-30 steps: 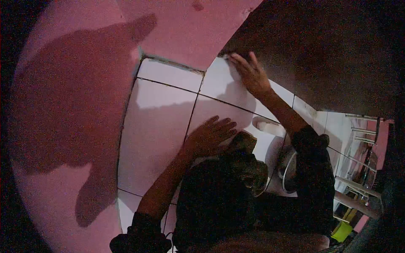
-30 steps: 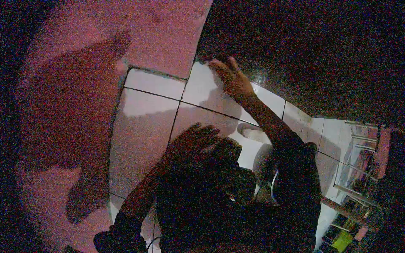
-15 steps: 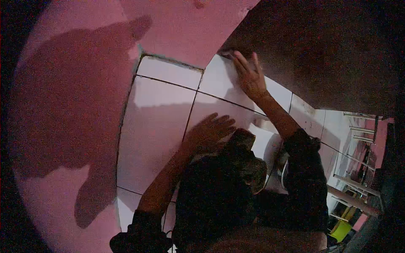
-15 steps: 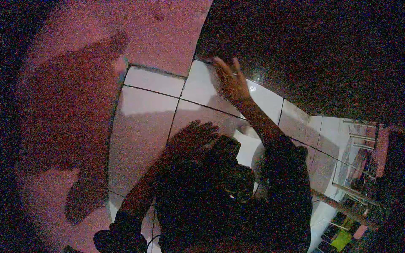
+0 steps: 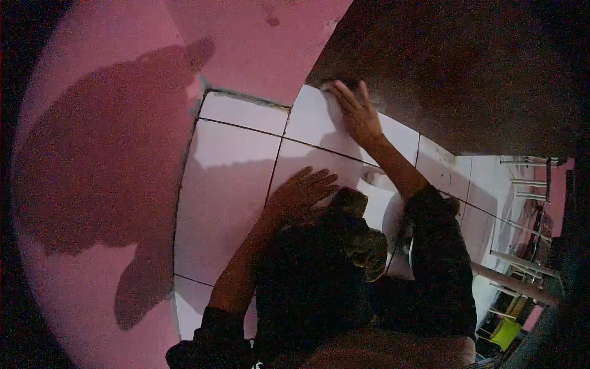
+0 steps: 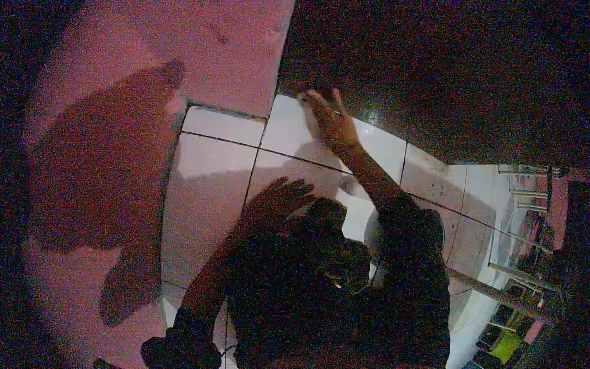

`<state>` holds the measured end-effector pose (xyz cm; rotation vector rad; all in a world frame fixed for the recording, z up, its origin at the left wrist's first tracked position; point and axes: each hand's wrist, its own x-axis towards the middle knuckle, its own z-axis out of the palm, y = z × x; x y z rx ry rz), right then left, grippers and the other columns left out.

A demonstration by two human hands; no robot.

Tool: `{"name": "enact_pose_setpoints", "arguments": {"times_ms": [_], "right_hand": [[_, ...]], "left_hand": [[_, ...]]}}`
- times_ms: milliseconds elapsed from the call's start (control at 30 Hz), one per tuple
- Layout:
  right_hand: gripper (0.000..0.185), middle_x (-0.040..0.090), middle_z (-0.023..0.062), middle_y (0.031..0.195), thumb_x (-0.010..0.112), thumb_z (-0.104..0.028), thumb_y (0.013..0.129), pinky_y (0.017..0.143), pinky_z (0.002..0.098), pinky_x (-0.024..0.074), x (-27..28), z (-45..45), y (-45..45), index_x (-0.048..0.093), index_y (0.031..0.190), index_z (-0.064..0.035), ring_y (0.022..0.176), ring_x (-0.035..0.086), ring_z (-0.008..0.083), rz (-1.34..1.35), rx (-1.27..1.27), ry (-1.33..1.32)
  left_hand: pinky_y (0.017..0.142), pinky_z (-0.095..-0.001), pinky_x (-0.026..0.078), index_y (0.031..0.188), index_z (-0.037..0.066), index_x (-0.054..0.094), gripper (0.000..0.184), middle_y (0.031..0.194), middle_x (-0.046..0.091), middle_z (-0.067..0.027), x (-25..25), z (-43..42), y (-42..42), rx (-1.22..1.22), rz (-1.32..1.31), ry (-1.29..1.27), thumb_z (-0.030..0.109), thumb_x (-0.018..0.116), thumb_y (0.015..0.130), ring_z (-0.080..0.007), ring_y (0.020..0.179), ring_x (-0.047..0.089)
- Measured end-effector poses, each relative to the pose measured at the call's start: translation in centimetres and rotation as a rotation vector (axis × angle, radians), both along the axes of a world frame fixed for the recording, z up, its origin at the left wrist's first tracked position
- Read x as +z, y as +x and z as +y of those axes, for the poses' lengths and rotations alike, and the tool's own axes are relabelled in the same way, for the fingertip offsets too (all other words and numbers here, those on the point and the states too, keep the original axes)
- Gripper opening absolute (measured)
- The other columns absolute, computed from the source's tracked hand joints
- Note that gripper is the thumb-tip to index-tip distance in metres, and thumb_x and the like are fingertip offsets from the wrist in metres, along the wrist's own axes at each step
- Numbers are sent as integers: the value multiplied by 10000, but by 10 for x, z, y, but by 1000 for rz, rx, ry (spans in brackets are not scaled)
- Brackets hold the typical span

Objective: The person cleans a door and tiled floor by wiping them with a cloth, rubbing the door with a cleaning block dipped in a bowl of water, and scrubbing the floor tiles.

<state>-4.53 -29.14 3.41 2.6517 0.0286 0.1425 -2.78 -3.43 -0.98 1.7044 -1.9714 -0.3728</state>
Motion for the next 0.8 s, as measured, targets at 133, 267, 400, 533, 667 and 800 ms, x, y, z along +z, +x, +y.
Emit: {"name": "enact_pose_setpoints", "arguments": {"times_ms": [133,267,400,533,667,800], "right_hand": [[672,227,53,1541,549,-140,819,1154,546,110,28,-13,-37,319,1445,-53,1443,124,182,101,-100,-73],[641,238,61,1540,533,-137,825,1153,538,108,61,-6,-36,344,1430,-43,1440,146,217,-53,-67,57],[625,241,74,1540,525,-118,816,1151,538,102,84,10,-22,367,1418,-52,1434,176,253,-249,-72,147],[593,279,68,1526,543,-127,822,1144,541,127,99,7,-3,403,1394,-59,1423,216,265,-417,-50,161],[537,360,61,1488,550,-135,831,1113,529,207,104,-10,6,462,1359,-94,1380,310,279,-454,29,51],[460,455,67,1419,555,-135,819,1038,510,314,119,-24,7,554,1279,-140,1288,431,283,-524,183,44]], "left_hand": [[1131,-480,226,1392,126,409,566,1483,348,-77,4,3,1,11,35,-11,382,527,902,-261,1369,320],[1115,-489,253,1382,127,423,563,1479,355,-66,-3,-1,-2,23,-71,-29,392,538,898,-255,1367,325],[1102,-496,274,1378,132,430,564,1479,356,-57,10,3,0,24,-33,-15,399,547,895,-251,1365,330],[1104,-499,271,1381,137,429,569,1480,355,-57,0,-2,-1,13,-103,9,393,557,889,-247,1366,327],[1116,-494,254,1383,131,425,561,1482,353,-59,1,3,-6,61,-83,-16,373,555,893,-248,1370,320],[1132,-476,231,1384,123,424,553,1477,361,-60,13,5,-5,66,-69,-16,356,550,898,-250,1369,325]]}}
